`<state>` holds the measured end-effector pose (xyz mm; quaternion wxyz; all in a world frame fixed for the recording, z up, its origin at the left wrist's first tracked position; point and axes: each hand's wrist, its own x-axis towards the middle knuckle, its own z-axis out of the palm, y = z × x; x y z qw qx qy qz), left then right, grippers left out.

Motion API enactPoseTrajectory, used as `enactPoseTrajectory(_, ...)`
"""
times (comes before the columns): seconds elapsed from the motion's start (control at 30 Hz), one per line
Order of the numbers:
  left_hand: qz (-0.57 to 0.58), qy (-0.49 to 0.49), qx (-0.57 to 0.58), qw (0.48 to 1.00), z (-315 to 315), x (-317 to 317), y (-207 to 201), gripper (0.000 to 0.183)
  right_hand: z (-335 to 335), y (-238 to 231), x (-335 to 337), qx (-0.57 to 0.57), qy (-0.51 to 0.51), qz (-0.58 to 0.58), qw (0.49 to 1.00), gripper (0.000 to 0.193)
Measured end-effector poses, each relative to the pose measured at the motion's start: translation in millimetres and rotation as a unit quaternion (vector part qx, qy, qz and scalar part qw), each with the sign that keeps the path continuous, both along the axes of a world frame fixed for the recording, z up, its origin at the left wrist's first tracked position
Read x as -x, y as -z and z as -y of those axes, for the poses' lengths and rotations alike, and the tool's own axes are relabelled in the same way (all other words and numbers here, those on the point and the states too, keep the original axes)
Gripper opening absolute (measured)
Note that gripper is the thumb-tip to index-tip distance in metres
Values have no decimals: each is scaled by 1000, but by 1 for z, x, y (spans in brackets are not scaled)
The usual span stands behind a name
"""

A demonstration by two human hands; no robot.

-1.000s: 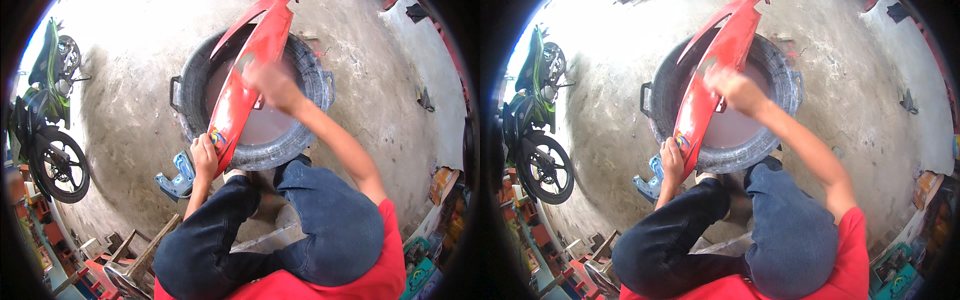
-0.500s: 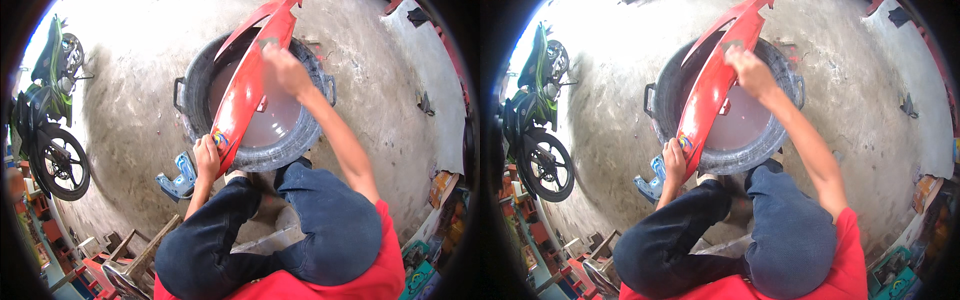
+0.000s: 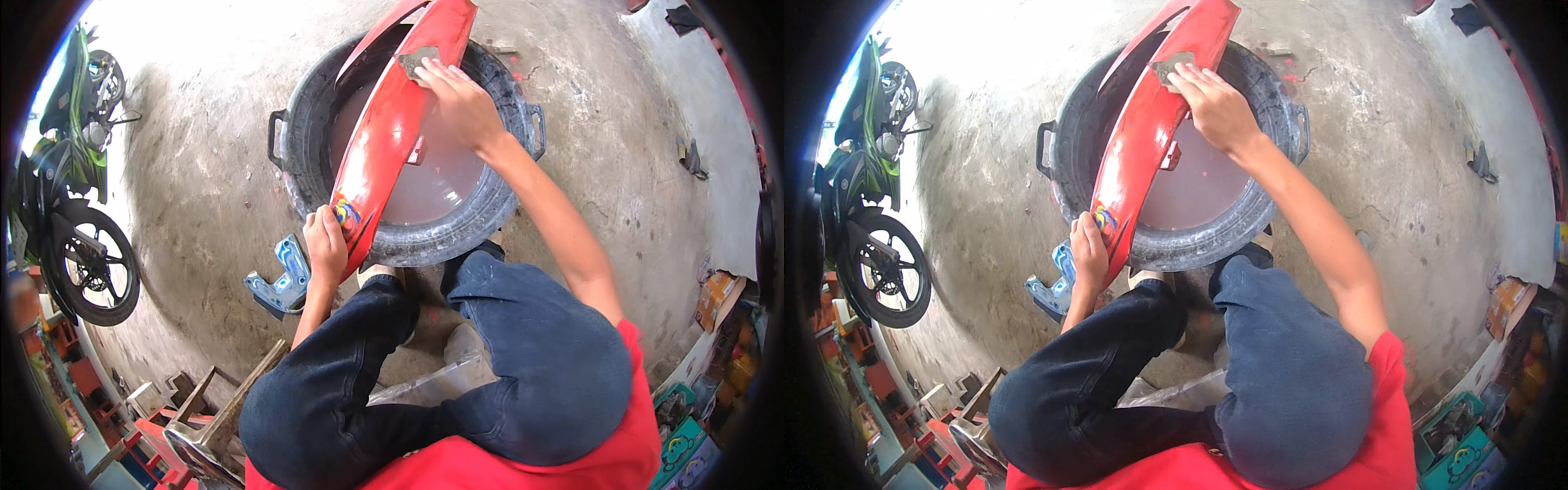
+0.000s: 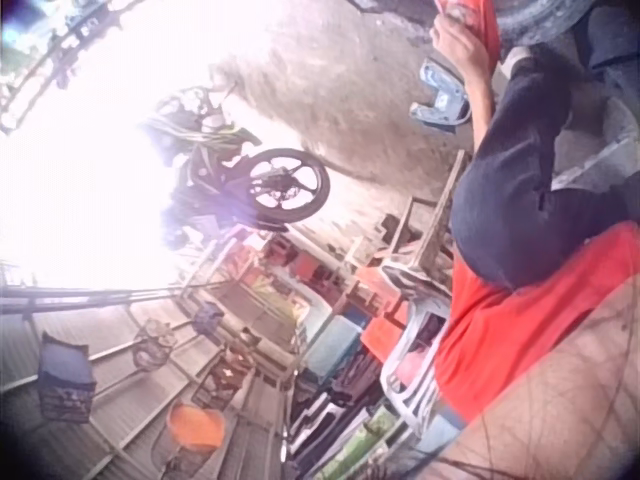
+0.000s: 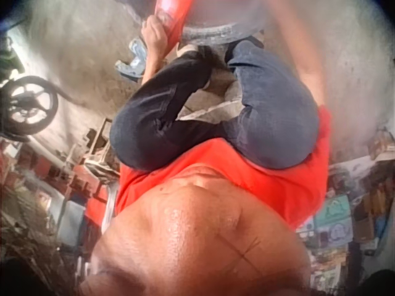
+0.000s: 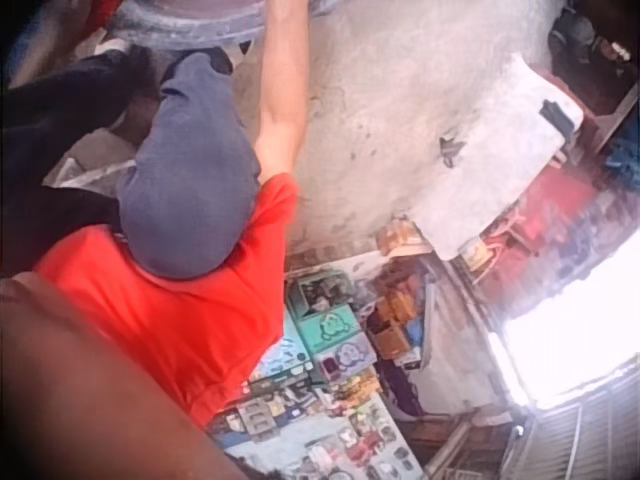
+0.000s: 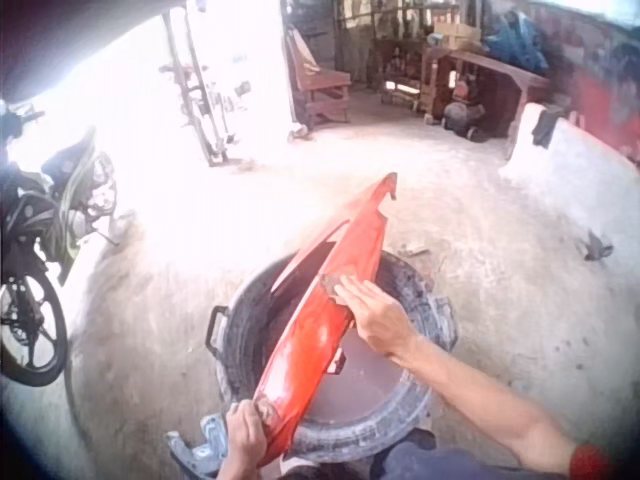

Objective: The person sands a red motorcycle fender by hand using sandpaper and dipping it into a bucket of water.

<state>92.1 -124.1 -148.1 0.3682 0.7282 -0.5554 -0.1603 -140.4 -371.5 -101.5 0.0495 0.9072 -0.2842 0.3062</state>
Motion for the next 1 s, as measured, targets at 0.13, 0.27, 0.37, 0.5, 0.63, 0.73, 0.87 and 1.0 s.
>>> enactPoseTrajectory(0.13, 3, 4, 7, 1000, -5, -5, 6, 38, -36, 3, -16, -11, -214, -39, 976, 33)
enactPoseTrajectory(0.27, 5, -2, 0, 1000, -1, -3, 0, 38, 4, 2, 2, -21, -59, -4, 998, 38)
enactPoseTrajectory(0.37, 1, 3, 5, 1000, -4, -4, 5, 37, -25, 10, -7, -32, -193, -30, 980, 44)
enactPoseTrajectory(0.5, -1, 5, 8, 1000, 1, 1, 1, 37, 11, -7, 11, -10, -71, -13, 997, 35)
enactPoseTrajectory(0.63, 10, 4, 5, 1000, -3, -8, 6, 36, -44, -3, -12, -7, -206, -43, 978, 34)
enactPoseTrajectory(0.73, -8, -1, 6, 1000, 0, -4, 3, 35, -11, -10, 0, -18, -154, -33, 987, 31)
enactPoseTrajectory(0.87, 3, 4, 19, 1000, 1, -2, 2, 34, -2, 1, -6, -10, -79, -28, 996, 33)
enactPoseTrajectory(1.0, 11, 2, 15, 1000, -7, -8, 2, 36, 2, -14, -11, 0, -134, -27, 991, 33)
